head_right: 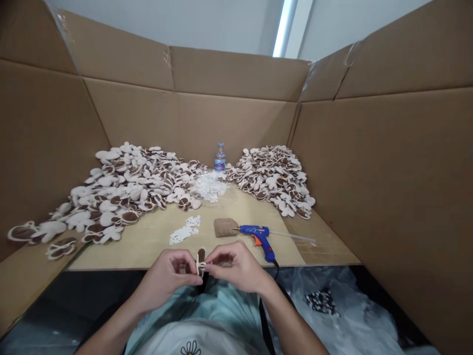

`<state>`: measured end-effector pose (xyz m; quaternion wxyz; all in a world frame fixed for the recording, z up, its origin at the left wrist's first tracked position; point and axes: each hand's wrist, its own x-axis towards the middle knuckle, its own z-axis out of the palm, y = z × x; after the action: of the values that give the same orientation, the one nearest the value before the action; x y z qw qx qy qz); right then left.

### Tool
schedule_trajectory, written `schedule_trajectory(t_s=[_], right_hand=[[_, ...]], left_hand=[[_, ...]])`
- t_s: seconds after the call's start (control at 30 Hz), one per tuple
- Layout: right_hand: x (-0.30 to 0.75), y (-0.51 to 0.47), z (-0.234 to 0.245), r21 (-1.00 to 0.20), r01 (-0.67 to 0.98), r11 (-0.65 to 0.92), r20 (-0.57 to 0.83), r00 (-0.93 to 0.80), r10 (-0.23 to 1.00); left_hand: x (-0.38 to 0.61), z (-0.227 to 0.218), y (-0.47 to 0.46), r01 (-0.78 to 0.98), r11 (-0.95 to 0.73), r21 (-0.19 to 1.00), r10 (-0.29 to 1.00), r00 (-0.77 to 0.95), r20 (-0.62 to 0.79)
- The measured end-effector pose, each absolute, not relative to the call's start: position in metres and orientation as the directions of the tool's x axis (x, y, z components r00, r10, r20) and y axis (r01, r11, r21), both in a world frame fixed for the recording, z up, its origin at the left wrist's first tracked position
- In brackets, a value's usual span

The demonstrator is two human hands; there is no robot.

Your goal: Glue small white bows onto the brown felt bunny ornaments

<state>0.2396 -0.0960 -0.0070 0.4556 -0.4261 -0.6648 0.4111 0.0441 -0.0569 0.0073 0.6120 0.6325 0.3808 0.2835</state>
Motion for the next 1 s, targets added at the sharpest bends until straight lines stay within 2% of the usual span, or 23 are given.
schedule_trajectory(t_s=[0.17, 0.3, 0.37, 0.43, 0.5, 0.53, 0.63, 0.73, 0.8, 0.87, 0.93, 1.0], right_hand=[[0.245, -0.091, -0.008, -0.977, 0.174, 0.120, 0.076, -0.236, 0.969], [0.259, -0.091, -0.004, -0.955, 0.294, 0.033, -0.078, -0.358, 0.931], [0.272, -0.092, 0.001, -0.943, 0.324, 0.078, -0.010, -0.263, 0.965], [0.286, -0.094, 0.007, -0.911, 0.350, 0.218, 0.228, -0.014, 0.974], [0.300, -0.097, 0.013, -0.825, 0.453, 0.337, 0.458, 0.189, 0.868], [0.305, -0.099, 0.016, -0.774, 0.524, 0.356, 0.523, 0.211, 0.826], [0.312, -0.103, 0.018, -0.669, 0.660, 0.343, 0.561, 0.145, 0.815], [0.311, -0.104, 0.018, -0.692, 0.658, 0.296, 0.490, 0.128, 0.862], [0.308, -0.103, 0.020, -0.720, 0.662, 0.206, 0.404, 0.160, 0.901], [0.306, -0.102, 0.024, -0.717, 0.686, 0.126, 0.337, 0.183, 0.924], [0.307, -0.101, 0.027, -0.695, 0.715, 0.079, 0.307, 0.196, 0.931], [0.310, -0.100, 0.025, -0.647, 0.762, -0.005, 0.264, 0.231, 0.936]], left_hand=[[0.038, -0.002, -0.050, 0.101, 0.152, 0.983, 0.746, 0.641, -0.181], [0.027, 0.001, -0.039, 0.071, -0.016, 0.997, 0.890, 0.456, -0.018], [0.022, 0.006, -0.034, 0.089, -0.086, 0.992, 0.929, 0.368, 0.047], [0.017, 0.012, -0.029, 0.086, -0.110, 0.990, 0.946, 0.315, 0.078], [0.014, 0.016, -0.027, 0.078, -0.127, 0.989, 0.953, 0.284, 0.100], [0.012, 0.017, -0.026, 0.079, -0.140, 0.987, 0.955, 0.275, 0.114], [0.007, 0.015, -0.019, 0.115, -0.174, 0.978, 0.958, 0.248, 0.142], [-0.006, 0.011, -0.003, 0.232, -0.226, 0.946, 0.965, 0.186, 0.185], [-0.021, 0.007, 0.012, 0.392, -0.283, 0.875, 0.959, 0.131, 0.251], [-0.038, 0.004, 0.026, 0.650, -0.271, 0.710, 0.944, 0.036, 0.327], [-0.054, 0.001, 0.038, 0.862, -0.072, 0.502, 0.940, -0.110, 0.324], [-0.069, -0.005, 0.046, 0.929, 0.117, 0.351, 0.930, -0.226, 0.290]])
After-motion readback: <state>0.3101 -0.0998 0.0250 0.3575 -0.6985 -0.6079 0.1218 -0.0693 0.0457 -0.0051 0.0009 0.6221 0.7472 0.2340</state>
